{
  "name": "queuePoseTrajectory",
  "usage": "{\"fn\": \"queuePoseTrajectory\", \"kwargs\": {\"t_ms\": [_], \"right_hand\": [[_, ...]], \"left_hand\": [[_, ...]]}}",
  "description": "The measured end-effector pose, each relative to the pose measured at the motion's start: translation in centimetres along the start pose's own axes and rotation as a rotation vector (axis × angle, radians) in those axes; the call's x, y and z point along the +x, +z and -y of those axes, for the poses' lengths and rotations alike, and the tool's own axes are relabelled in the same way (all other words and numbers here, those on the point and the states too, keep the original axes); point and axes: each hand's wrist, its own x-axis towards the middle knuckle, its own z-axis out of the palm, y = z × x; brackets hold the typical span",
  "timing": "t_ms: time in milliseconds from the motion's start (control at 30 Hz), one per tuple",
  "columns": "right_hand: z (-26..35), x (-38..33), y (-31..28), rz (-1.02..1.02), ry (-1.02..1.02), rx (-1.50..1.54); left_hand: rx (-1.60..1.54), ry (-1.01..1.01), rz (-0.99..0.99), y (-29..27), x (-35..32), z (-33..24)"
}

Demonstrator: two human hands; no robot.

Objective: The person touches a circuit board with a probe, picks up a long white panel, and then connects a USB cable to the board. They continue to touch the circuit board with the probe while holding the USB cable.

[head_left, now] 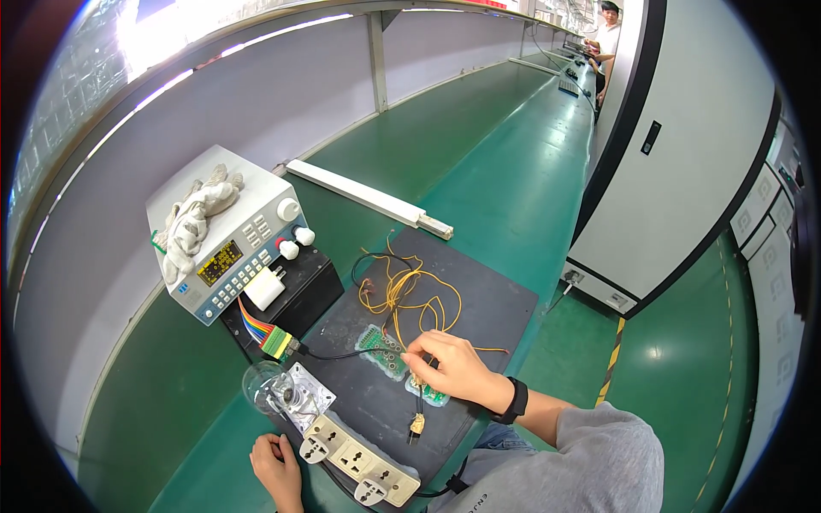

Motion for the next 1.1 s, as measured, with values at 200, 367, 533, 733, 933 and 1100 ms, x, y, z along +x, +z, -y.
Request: {"fn": "queuePoseTrajectory", "kwargs": {"t_ms": [200,367,533,733,933,1100], "right_hand": [[-0.07,-0.17,-0.1,0.17,-0.008,-0.075],[0.73,-0.13,-0.24,0.142,0.092,0.038],[0.38,-0.11,-0.08,0.146,0.069,0.037],[0.62,0.12,-0.01,0.073,0.077,0.021],[0.29,-0.11,0.01,0.156,0.026,0.008],[0.33,-0.11,0.07,0.134,0.036,0.021]], "left_hand": [[-0.002,0.0,-0.005,-0.1,-0.01,-0.15],[-0.02,0.008,-0.005,-0.19,0.07,-0.29],[-0.002,0.02,-0.003,-0.25,0.07,-0.25],[-0.015,0.026,-0.007,-0.23,0.08,-0.3],[-0.016,0.027,0.0,-0.25,0.08,-0.17],[-0.018,0.012,0.007,-0.28,0.08,-0.24]]}}
